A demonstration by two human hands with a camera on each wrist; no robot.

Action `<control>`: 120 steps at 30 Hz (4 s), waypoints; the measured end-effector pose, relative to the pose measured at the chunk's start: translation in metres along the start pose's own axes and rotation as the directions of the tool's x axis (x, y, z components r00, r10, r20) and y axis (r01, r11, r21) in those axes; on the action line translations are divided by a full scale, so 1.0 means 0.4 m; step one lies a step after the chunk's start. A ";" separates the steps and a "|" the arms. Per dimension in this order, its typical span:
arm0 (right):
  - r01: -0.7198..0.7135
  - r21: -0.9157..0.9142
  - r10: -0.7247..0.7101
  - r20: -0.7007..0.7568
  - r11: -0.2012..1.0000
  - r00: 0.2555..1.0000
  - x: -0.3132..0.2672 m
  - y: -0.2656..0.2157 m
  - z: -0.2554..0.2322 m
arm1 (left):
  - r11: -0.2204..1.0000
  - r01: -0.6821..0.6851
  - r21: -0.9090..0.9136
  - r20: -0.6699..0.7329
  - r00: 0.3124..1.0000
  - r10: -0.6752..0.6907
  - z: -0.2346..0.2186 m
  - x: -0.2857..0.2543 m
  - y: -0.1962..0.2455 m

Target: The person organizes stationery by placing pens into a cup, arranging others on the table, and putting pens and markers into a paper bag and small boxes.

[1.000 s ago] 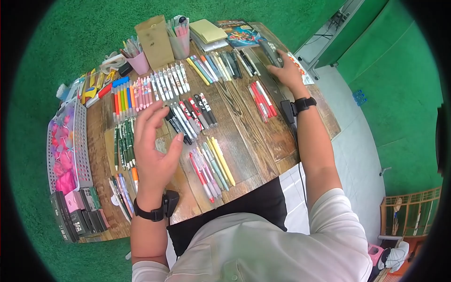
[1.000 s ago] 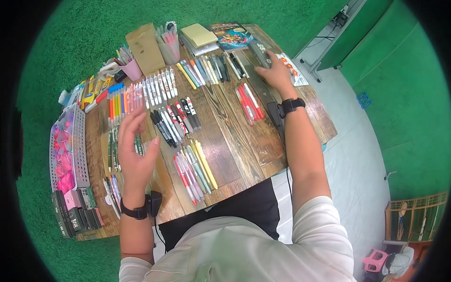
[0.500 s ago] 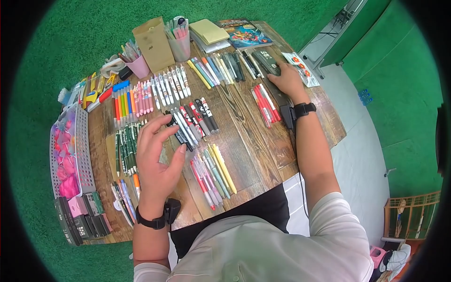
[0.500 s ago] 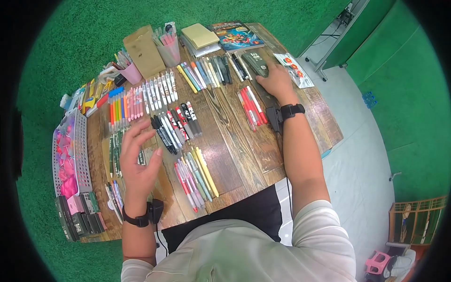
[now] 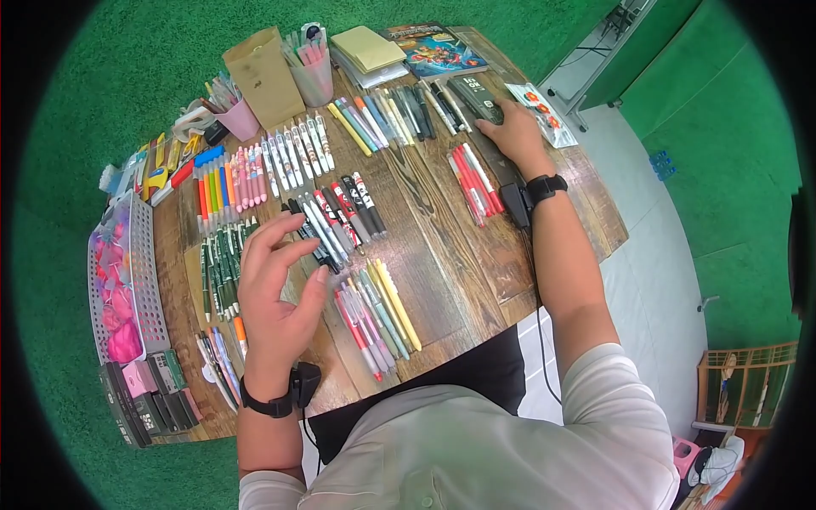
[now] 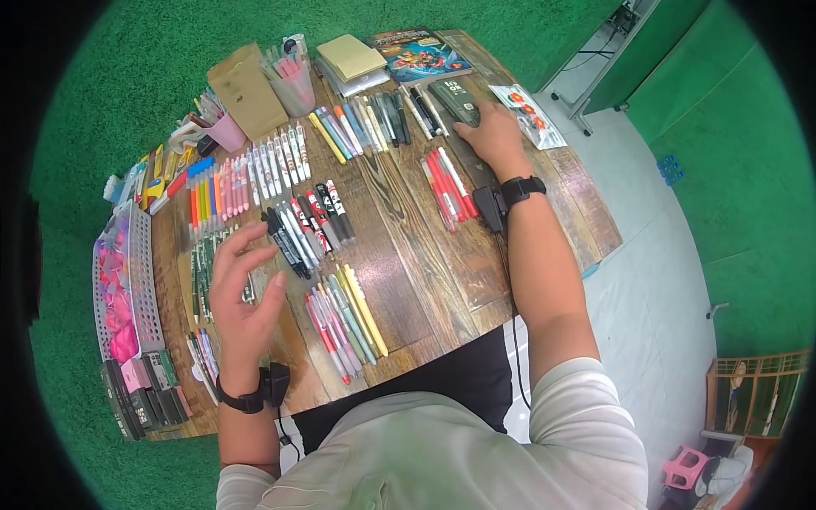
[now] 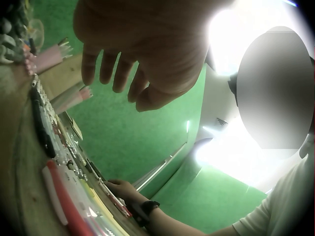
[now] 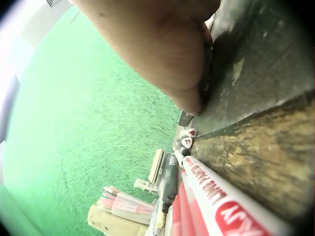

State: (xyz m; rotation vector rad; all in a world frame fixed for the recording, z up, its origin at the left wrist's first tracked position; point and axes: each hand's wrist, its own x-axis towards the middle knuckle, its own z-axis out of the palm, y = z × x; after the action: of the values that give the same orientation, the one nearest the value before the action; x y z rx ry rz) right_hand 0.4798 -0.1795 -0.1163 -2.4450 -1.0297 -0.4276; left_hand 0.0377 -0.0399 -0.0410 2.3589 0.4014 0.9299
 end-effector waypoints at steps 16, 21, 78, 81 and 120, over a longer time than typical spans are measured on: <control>0.062 0.102 -0.083 0.217 0.993 0.973 0.001 0.049 -0.070 | 1.000 -0.019 -0.009 -0.012 1.000 0.019 -0.006 0.001 0.003; 0.035 0.107 -0.059 0.235 0.994 0.970 0.000 0.055 -0.066 | 1.000 -0.012 -0.022 -0.016 1.000 0.011 -0.008 0.001 0.004; 0.049 0.066 -0.056 0.119 0.997 0.991 0.009 0.047 -0.037 | 1.000 -0.024 -0.019 -0.001 1.000 0.024 0.004 -0.001 -0.012; 0.090 0.033 -0.093 0.099 0.995 0.991 0.013 0.063 -0.025 | 1.000 -0.024 -0.016 0.000 1.000 0.024 0.005 -0.002 -0.011; -0.244 0.005 0.243 0.055 0.970 0.968 0.006 0.025 -0.109 | 0.999 -0.038 -0.032 -0.011 0.999 0.037 0.007 -0.002 -0.007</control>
State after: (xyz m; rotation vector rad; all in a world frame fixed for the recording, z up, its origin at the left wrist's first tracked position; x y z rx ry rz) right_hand 0.4840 -0.2067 -0.0810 -2.5430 -0.7355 -0.2745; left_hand 0.0388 -0.0389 -0.0447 2.3408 0.3445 0.9588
